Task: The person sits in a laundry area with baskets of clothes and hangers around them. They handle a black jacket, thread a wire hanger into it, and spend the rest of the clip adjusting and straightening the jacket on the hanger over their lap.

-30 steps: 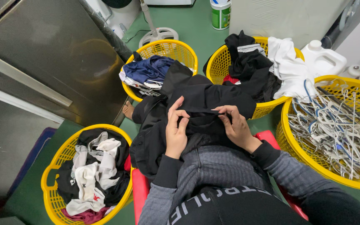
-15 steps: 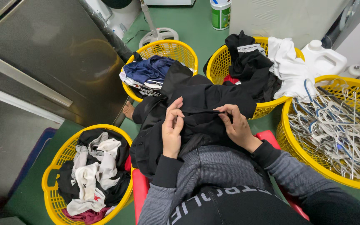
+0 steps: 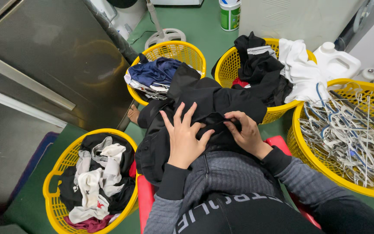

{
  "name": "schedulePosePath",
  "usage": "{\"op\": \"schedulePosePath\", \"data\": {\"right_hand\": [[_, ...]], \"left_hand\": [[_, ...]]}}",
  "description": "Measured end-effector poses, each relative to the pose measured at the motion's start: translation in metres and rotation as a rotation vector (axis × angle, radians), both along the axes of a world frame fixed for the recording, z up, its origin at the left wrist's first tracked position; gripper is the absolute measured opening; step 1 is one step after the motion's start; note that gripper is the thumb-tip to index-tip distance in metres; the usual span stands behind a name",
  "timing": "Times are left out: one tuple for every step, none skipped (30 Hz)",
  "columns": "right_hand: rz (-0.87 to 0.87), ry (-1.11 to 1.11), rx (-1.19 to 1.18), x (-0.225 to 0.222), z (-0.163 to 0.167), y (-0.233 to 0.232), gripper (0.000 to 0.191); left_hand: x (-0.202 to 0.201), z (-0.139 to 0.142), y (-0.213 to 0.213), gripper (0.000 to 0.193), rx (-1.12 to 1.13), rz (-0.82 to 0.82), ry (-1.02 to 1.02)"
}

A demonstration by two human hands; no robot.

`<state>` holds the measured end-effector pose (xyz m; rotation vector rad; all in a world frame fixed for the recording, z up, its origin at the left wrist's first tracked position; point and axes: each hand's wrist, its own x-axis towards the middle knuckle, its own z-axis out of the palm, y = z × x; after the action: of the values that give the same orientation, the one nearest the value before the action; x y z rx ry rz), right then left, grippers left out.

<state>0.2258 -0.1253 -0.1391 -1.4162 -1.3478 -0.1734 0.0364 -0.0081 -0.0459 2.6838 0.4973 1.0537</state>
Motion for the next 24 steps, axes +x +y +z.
{"op": "schedulePosePath", "data": {"right_hand": [[0.006,0.001,-0.002,0.0,0.0,0.0,0.027],[0.012,0.002,-0.005,0.0,0.0,0.0,0.026],[0.011,0.009,-0.008,0.001,-0.001,0.0,0.025],[0.01,0.015,-0.012,0.001,-0.002,0.001,0.025],[0.009,0.022,-0.016,0.002,-0.005,0.001,0.024],[0.009,0.055,-0.014,0.003,-0.007,0.001,0.023],[0.009,0.088,-0.011,0.004,-0.01,0.001,0.022],[0.01,0.121,-0.008,0.005,-0.012,0.001,0.021],[0.014,0.152,-0.013,0.006,-0.014,0.001,0.022],[0.019,0.183,-0.018,0.008,-0.014,0.001,0.023],[0.026,0.215,-0.023,0.009,-0.013,0.0,0.024],[0.048,0.201,-0.05,0.01,-0.012,-0.002,0.035],[0.071,0.186,-0.076,0.011,-0.009,-0.005,0.046],[0.093,0.172,-0.102,0.012,-0.005,-0.007,0.057],[0.105,0.093,-0.081,0.011,0.0,-0.008,0.069],[0.115,0.015,-0.06,0.01,0.004,-0.008,0.08],[0.126,-0.063,-0.038,0.007,0.008,-0.007,0.091],[0.093,-0.083,-0.063,0.004,0.011,-0.007,0.097],[0.06,-0.103,-0.088,0.001,0.013,-0.006,0.103],[0.028,-0.122,-0.112,-0.002,0.014,-0.005,0.11],[0.034,-0.102,-0.109,-0.002,0.014,-0.004,0.108],[0.04,-0.082,-0.107,-0.002,0.013,-0.003,0.106],[0.047,-0.062,-0.104,-0.001,0.012,-0.003,0.106],[0.044,-0.032,-0.128,0.001,0.01,-0.003,0.105]], "left_hand": [[0.0,0.0,0.0,0.019,-0.001,-0.004,0.037],[-0.001,0.0,0.0,0.016,-0.002,-0.009,0.073],[0.0,-0.001,0.001,0.014,-0.025,-0.02,0.065],[0.0,-0.002,0.001,0.012,-0.047,-0.031,0.057],[0.001,-0.004,0.002,0.01,-0.07,-0.043,0.05],[0.001,-0.006,0.002,0.008,-0.13,-0.06,0.005],[0.002,-0.008,0.002,0.006,-0.189,-0.076,-0.04],[0.002,-0.01,0.002,0.004,-0.249,-0.092,-0.085],[0.003,-0.012,0.004,0.004,-0.302,-0.101,-0.121],[0.003,-0.014,0.005,0.004,-0.356,-0.109,-0.159],[0.002,-0.015,0.007,0.004,-0.409,-0.116,-0.196],[0.002,-0.017,0.009,0.004,-0.434,-0.125,-0.23],[0.002,-0.019,0.011,0.004,-0.458,-0.133,-0.264],[0.002,-0.021,0.013,0.004,-0.482,-0.143,-0.299],[0.002,-0.023,0.014,0.004,-0.49,-0.137,-0.323],[0.002,-0.025,0.015,0.004,-0.498,-0.132,-0.346],[0.002,-0.027,0.016,0.004,-0.505,-0.128,-0.369],[0.002,-0.029,0.016,0.004,-0.557,-0.139,-0.398],[0.002,-0.031,0.017,0.005,-0.61,-0.149,-0.426],[0.001,-0.032,0.017,0.006,-0.662,-0.16,-0.455],[0.0,-0.033,0.019,0.008,-0.682,-0.192,-0.476],[-0.001,-0.034,0.019,0.011,-0.702,-0.225,-0.498],[-0.002,-0.034,0.02,0.014,-0.722,-0.258,-0.52],[-0.003,-0.035,0.021,0.016,-0.786,-0.296,-0.56]]}}
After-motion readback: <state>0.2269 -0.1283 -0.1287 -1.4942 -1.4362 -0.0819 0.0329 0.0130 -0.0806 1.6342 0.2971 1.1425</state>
